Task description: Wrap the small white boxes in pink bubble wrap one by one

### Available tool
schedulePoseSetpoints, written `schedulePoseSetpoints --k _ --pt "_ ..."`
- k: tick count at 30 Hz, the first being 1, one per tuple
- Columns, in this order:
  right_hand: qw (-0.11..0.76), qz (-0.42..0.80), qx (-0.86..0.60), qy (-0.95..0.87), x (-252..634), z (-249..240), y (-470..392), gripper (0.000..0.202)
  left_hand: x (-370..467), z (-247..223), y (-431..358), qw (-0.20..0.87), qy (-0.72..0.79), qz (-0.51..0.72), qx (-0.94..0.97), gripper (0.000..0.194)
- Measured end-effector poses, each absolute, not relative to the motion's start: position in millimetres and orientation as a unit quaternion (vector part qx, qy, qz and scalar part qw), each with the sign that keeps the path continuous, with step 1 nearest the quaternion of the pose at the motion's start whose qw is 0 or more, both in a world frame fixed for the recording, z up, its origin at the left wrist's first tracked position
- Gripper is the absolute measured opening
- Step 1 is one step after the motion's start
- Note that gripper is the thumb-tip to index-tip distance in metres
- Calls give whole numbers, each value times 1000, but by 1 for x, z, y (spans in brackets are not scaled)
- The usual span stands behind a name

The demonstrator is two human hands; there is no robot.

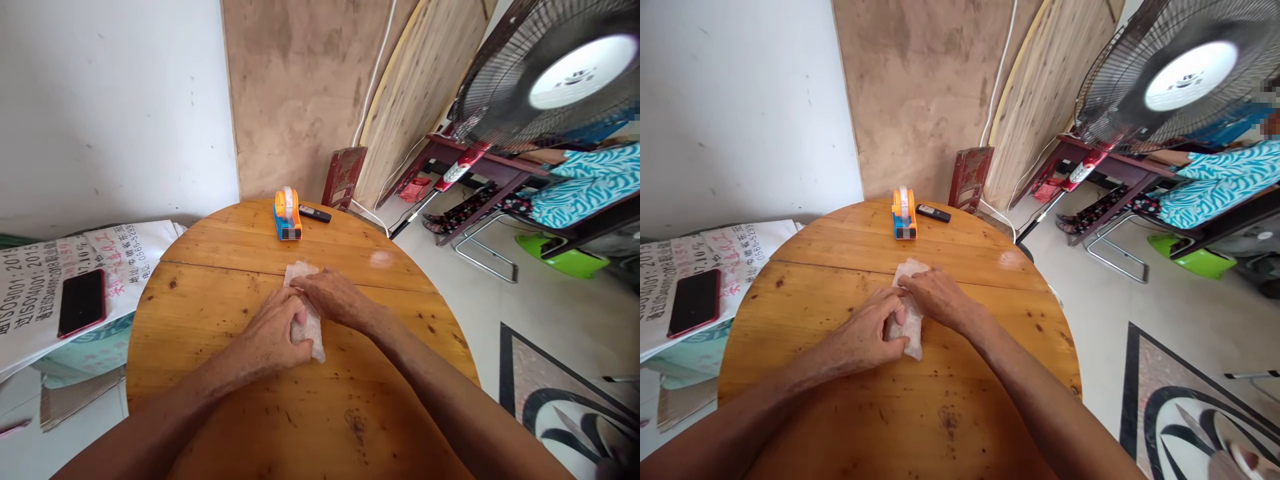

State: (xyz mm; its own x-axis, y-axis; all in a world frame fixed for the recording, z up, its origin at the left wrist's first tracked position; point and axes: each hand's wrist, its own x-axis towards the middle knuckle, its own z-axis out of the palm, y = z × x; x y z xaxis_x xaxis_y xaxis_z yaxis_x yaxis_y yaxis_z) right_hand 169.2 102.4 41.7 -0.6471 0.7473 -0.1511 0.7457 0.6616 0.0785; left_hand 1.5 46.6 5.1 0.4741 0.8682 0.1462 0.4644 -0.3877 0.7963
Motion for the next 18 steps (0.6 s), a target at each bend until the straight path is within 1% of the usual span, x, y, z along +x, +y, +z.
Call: schedulePoseSetpoints --k 3,7,10,12,15,18 --pt "68 -37 416 906 171 37 107 21 2 3 45 326 422 305 789 28" --pt "17 -56 429 901 178 30 107 32 2 3 44 263 391 322 821 43" --pt "-27 -75 454 888 184 23 106 39 1 4 44 257 363 304 842 38" --pt "-71 -101 493 862 188 21 108 38 1 5 45 270 360 295 843 35" --pt "-144 -153 574 792 195 22 115 33 0 4 47 282 363 297 837 38" --pt "-180 -222 623 729 201 25 127 29 1 1 47 291 364 298 833 41"
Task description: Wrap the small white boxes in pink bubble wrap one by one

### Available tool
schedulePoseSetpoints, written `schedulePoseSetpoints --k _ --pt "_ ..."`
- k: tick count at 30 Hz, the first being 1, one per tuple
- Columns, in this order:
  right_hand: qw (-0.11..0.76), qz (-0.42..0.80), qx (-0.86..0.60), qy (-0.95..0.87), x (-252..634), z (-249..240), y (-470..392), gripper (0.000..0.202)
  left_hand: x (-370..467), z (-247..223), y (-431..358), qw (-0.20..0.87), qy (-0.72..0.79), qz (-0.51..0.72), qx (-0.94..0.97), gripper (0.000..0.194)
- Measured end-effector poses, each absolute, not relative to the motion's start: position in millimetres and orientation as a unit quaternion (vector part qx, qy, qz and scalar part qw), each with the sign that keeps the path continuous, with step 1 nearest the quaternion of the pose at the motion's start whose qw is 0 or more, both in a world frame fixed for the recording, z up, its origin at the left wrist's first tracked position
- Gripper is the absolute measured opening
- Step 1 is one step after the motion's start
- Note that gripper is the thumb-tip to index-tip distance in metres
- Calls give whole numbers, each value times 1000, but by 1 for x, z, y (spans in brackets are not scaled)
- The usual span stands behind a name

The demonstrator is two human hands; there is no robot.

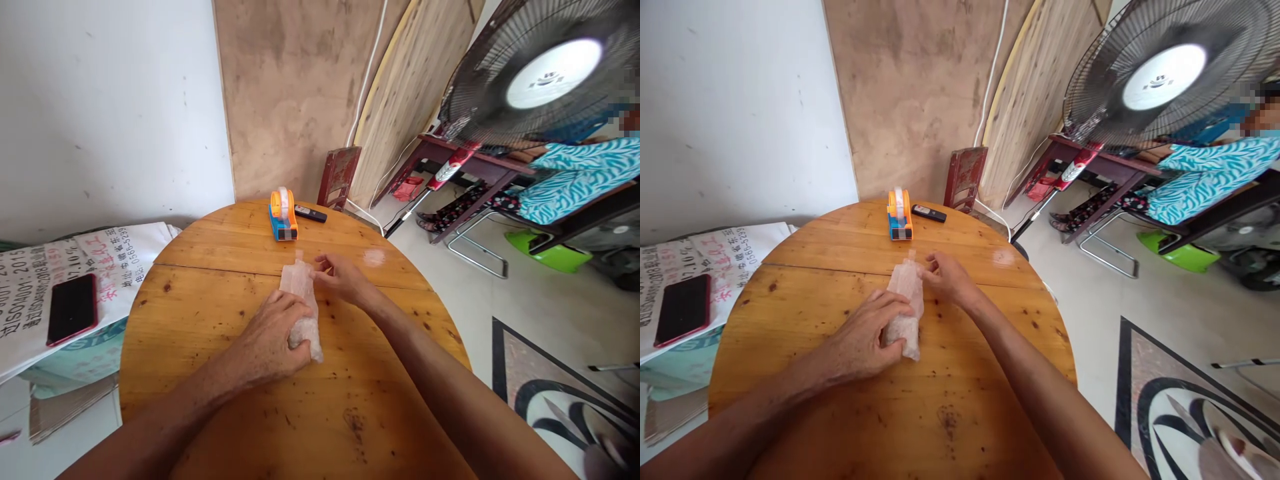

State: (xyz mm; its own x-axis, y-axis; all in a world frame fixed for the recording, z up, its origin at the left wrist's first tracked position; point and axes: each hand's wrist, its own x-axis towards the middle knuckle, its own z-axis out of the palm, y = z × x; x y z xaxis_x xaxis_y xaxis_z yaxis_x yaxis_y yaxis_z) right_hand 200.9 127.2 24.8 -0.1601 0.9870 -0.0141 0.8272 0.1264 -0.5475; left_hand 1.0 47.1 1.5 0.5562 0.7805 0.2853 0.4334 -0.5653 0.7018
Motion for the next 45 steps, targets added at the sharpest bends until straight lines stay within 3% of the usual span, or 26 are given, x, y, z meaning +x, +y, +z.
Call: schedulePoseSetpoints --k 5,8,14,20,28,37,45 --pt "163 399 -612 -664 199 26 148 30 2 -1 47 300 371 306 824 41" --pt "156 429 -608 -649 193 24 156 35 2 0 47 301 369 305 825 40" --pt "192 432 -560 -680 184 10 164 35 1 1 46 303 372 295 826 43" --pt "230 377 -571 -692 184 -4 161 29 -1 6 41 221 385 279 852 38" --pt "236 366 -562 -703 182 -4 165 21 -2 12 39 203 410 227 860 38" --pt "344 437 -532 -639 175 13 147 30 -2 9 40 210 408 241 855 30" --pt "343 432 -477 -685 170 45 118 27 -3 8 41 194 407 240 860 36"
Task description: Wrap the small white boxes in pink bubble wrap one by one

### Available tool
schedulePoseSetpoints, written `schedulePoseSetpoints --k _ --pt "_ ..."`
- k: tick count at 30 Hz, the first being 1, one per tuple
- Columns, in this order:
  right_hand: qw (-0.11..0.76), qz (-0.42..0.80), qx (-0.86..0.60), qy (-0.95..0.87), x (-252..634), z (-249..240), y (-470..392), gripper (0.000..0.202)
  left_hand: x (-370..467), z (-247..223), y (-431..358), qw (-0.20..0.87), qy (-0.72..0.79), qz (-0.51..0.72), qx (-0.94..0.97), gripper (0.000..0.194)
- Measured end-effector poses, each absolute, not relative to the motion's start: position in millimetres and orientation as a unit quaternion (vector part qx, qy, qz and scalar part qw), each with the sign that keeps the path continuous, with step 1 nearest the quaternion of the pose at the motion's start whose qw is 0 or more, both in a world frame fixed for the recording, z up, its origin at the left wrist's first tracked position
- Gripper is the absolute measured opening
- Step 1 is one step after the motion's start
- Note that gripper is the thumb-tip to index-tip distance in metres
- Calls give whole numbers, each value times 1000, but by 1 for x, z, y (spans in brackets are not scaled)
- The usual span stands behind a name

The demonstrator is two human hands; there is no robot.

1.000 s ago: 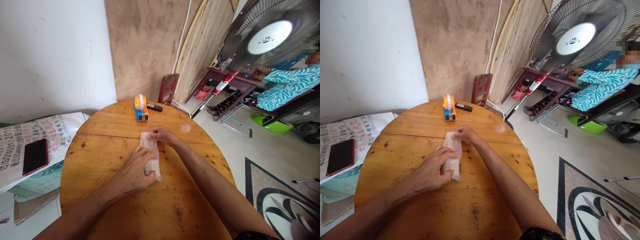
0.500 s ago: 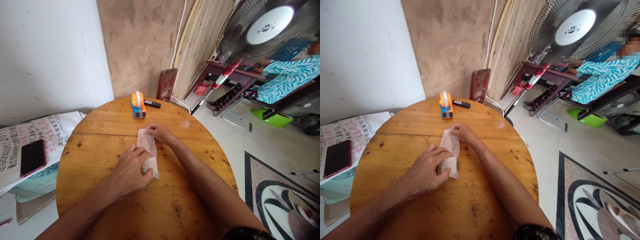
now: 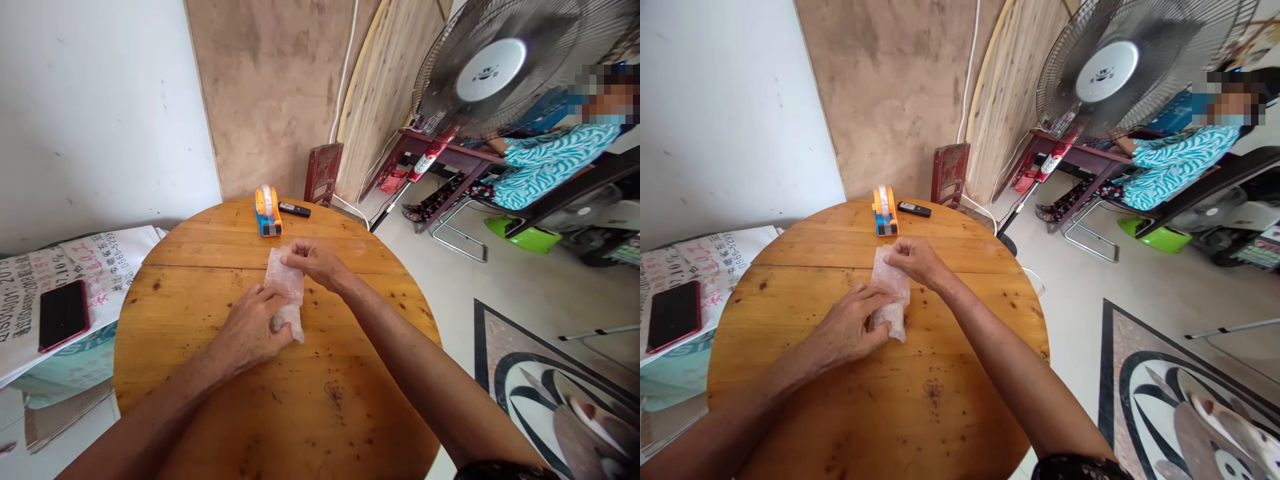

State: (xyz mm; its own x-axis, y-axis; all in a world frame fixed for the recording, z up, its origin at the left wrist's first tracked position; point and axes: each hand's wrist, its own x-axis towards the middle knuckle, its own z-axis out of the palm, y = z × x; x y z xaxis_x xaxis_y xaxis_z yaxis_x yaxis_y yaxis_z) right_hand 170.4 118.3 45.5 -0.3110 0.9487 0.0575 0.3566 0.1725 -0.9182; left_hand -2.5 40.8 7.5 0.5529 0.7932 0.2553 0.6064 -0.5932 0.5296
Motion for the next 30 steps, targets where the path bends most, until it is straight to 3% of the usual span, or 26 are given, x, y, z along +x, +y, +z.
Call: schedulePoseSetpoints --k 11,20,23,26,28,30 --pt "256 316 -444 -799 165 76 76 15 -3 7 23 59 455 254 851 33" --pt "246 331 -430 -803 171 74 66 16 3 -5 12 72 552 319 767 23" --pt "243 348 -414 -805 178 71 56 18 6 -7 15 109 586 351 722 30" --pt "250 345 -412 -806 180 63 38 17 5 -10 17 154 576 381 706 52" --pt "252 306 -422 -815 179 53 24 12 2 -11 19 183 550 382 720 66" --pt "266 240 -426 -831 175 41 9 10 0 -12 20 202 518 372 743 67"
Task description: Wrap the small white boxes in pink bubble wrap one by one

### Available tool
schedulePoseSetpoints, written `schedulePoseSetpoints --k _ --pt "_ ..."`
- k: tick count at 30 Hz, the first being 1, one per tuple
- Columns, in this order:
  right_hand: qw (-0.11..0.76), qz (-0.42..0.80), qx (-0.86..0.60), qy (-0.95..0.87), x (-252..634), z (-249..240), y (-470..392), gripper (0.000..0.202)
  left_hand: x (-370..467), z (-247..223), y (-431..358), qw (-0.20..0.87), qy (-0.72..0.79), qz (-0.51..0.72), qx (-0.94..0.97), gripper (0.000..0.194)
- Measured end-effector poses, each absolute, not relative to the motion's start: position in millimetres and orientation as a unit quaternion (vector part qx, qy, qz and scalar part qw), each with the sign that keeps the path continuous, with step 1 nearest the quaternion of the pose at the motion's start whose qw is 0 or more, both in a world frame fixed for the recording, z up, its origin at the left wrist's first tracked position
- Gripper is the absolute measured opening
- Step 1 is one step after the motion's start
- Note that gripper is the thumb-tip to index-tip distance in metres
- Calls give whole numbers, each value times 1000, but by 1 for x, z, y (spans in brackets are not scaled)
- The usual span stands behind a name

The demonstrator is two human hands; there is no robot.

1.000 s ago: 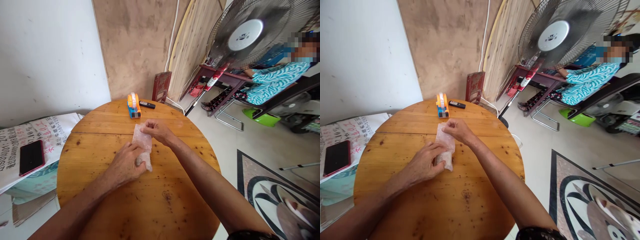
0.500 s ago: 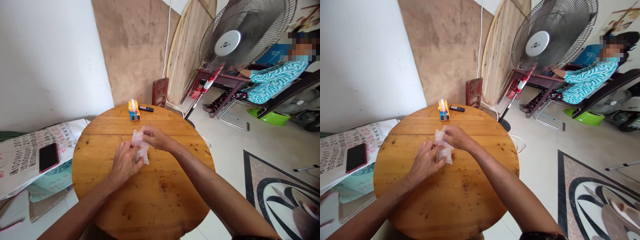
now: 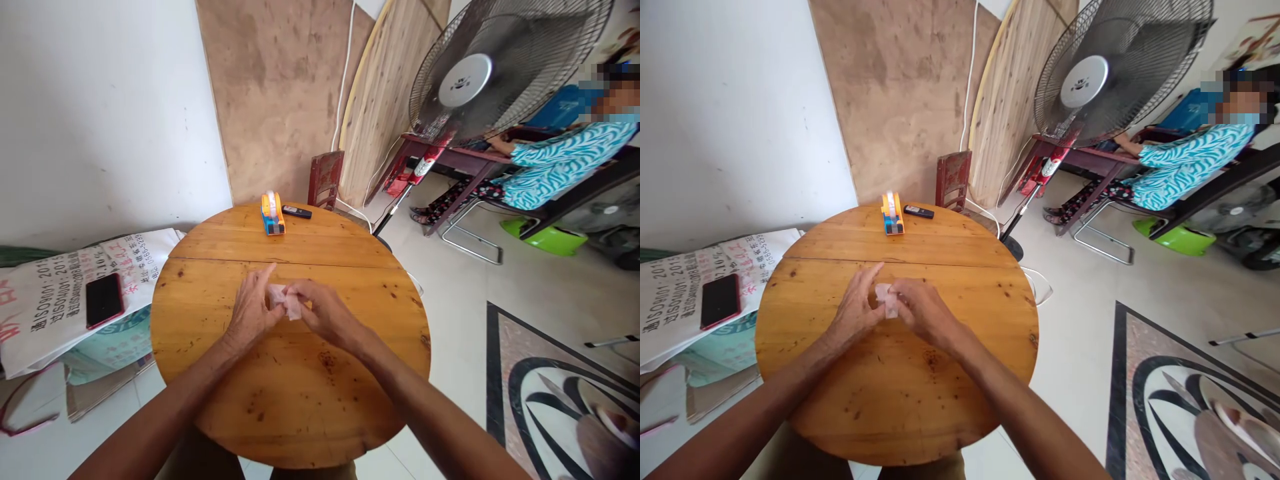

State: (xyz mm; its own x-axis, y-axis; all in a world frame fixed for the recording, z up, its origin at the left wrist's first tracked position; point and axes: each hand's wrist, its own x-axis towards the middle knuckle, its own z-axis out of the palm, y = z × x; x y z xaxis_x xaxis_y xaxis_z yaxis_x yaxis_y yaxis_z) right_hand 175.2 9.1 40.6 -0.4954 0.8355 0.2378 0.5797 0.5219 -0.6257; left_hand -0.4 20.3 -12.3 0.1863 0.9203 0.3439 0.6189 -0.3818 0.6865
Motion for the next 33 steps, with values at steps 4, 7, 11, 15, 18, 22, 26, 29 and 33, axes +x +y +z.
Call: schedulePoseSetpoints --k 4,7,11,15,18,22,26,29,33 --pt "325 144 -400 -845 170 16 -9 11 -6 -15 24 219 455 365 782 38" --pt "334 89 -388 -854 169 4 -12 12 -13 -18 26 221 417 362 804 17" --pt "322 38 -373 -869 170 -4 -12 14 -30 -19 22 199 357 347 844 27" --pt "325 -15 -352 -878 169 -13 -13 19 -39 -22 22 150 329 317 877 43" --pt "334 -44 -347 -875 167 -18 -15 24 -34 -28 28 157 308 328 879 36" --pt "362 16 -349 -865 169 -11 -10 18 -22 -29 36 238 338 376 829 30" --pt "394 211 -449 -774 173 6 22 11 -14 -13 42 459 422 351 699 28" --pt "398 405 -489 -662 173 11 52 19 -8 1 49 560 475 273 622 29" --pt "397 530 -465 -588 175 9 65 21 -7 5 57 491 510 281 648 27"
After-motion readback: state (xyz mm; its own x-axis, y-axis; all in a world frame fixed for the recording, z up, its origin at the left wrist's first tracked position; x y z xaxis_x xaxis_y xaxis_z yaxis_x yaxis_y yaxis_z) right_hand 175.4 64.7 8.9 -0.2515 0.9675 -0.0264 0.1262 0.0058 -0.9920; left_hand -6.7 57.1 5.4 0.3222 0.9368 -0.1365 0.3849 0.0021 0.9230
